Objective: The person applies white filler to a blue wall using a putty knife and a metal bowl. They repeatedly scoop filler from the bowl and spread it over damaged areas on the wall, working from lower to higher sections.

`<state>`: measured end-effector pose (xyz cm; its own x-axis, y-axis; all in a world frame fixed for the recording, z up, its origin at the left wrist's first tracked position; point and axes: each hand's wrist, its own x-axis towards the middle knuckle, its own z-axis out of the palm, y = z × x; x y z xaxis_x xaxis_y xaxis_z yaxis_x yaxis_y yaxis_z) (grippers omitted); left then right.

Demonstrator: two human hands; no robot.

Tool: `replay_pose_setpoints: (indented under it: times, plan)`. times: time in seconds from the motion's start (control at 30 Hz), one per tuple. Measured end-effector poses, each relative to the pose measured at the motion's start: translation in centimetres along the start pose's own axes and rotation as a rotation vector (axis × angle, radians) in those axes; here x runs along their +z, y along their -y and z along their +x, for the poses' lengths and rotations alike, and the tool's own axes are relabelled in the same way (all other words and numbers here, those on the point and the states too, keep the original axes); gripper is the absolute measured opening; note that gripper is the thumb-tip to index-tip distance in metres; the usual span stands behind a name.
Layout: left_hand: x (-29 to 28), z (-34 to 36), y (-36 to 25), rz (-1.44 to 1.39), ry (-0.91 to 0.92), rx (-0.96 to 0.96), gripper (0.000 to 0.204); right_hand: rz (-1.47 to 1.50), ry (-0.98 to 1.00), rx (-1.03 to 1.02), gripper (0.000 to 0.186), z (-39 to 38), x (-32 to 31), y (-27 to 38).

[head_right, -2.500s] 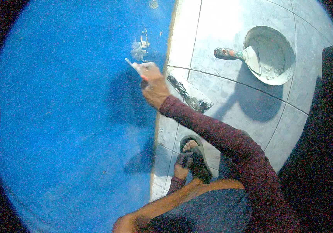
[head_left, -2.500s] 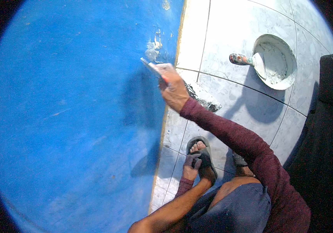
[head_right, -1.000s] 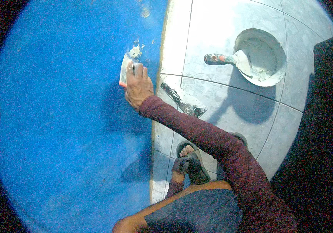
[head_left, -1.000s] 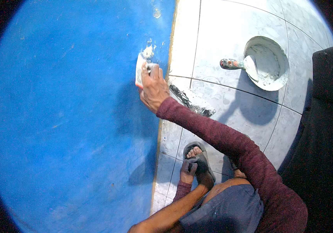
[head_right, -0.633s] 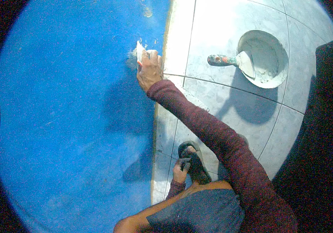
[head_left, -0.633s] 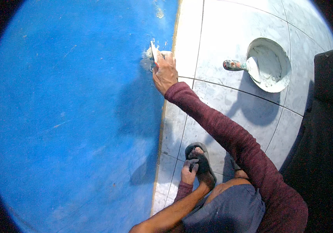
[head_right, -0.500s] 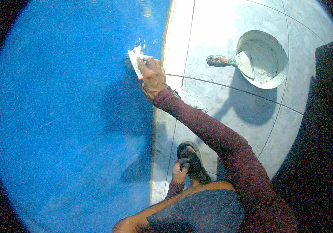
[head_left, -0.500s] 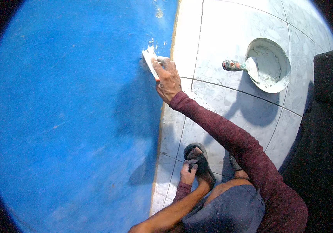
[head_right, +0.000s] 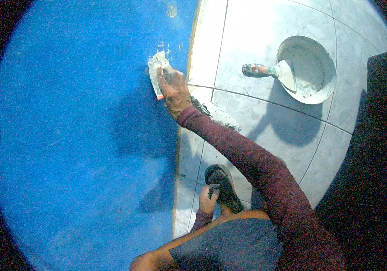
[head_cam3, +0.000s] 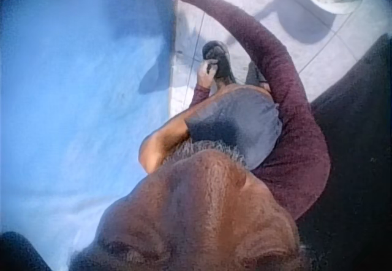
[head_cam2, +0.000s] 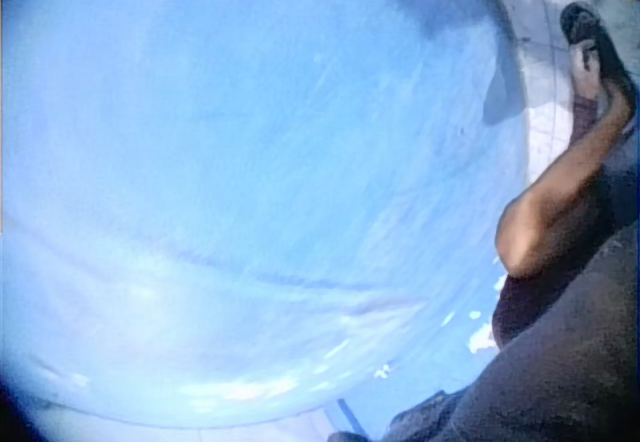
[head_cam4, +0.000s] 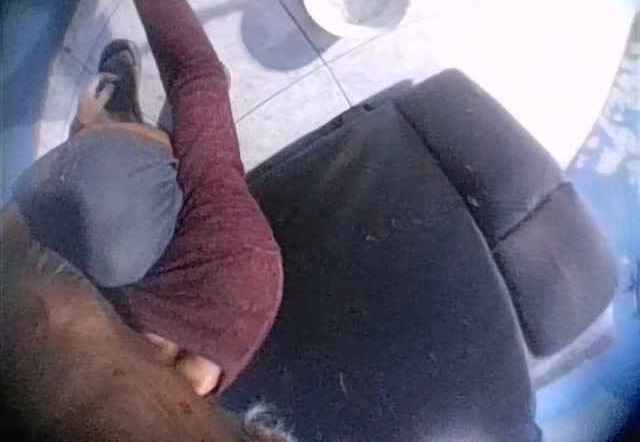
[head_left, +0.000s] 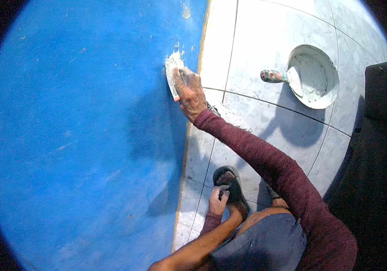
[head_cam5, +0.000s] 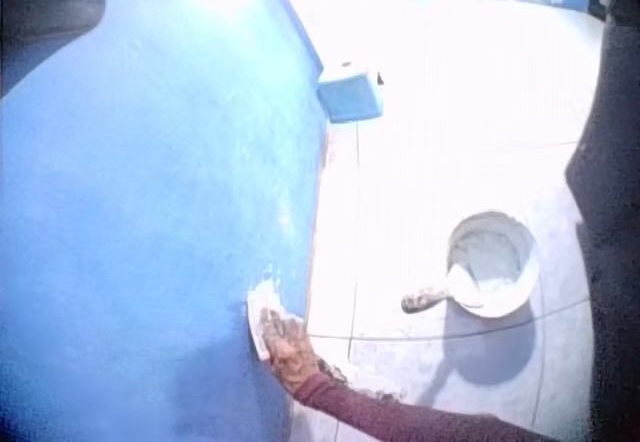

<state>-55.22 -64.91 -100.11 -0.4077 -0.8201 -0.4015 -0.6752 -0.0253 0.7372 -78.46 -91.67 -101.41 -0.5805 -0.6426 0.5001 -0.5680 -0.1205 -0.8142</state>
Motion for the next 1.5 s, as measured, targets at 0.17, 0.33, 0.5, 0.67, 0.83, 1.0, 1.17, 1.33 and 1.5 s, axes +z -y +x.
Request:
replay_pose_setpoints:
  times: [0.17,0.33,0.5,0.67,0.83,1.0,1.17,1.33,1.5]
  plan:
    - [-0.4,-0.1,-0.5,-0.060,0.046,-0.141,0.018,0.158,0.169,-0.004,0.077,-2.3,-1.8,0.4]
    - [-0.2,0.5,-0.7,-0.054,0.062,-0.036,0.019,-0.074,0.007,-0.195,0.060,-0.5,-4.2,-2.7]
    - [-0.2,0.0,-0.3,-0.103,0.027,-0.071,0.018,-0.174,0.131,-0.413,0.093,3.5,-4.6,-5.2]
    - [-0.1,0.3,-0.5,-0.090,0.053,-0.076,0.019,-0.204,0.166,-0.336,0.085,2.7,-3.6,-7.2]
    - [-0.3,0.0,0.3,-0.082,0.050,-0.072,0.018,-0.153,0.249,-0.161,0.074,-1.0,-3.7,-5.3]
    - [-0.5,0.5,-0.7,-0.106,0.047,-0.044,0.018,-0.067,0.100,-0.077,0.063,1.2,-4.0,-4.0]
    - [-0.1,0.2,0.1,-0.093,0.055,-0.072,0.019,-0.120,-0.111,0.014,0.045,2.2,-2.5,-8.7]
    - [-0.4,-0.4,0.6,-0.143,0.035,-0.095,0.020,0.359,-0.040,0.450,0.036,2.5,-1.2,-9.5]
    - [0.0,0.0,0.5,-0.144,0.080,-0.119,0.021,-0.184,0.000,0.375,0.060,2.5,3.1,-8.2]
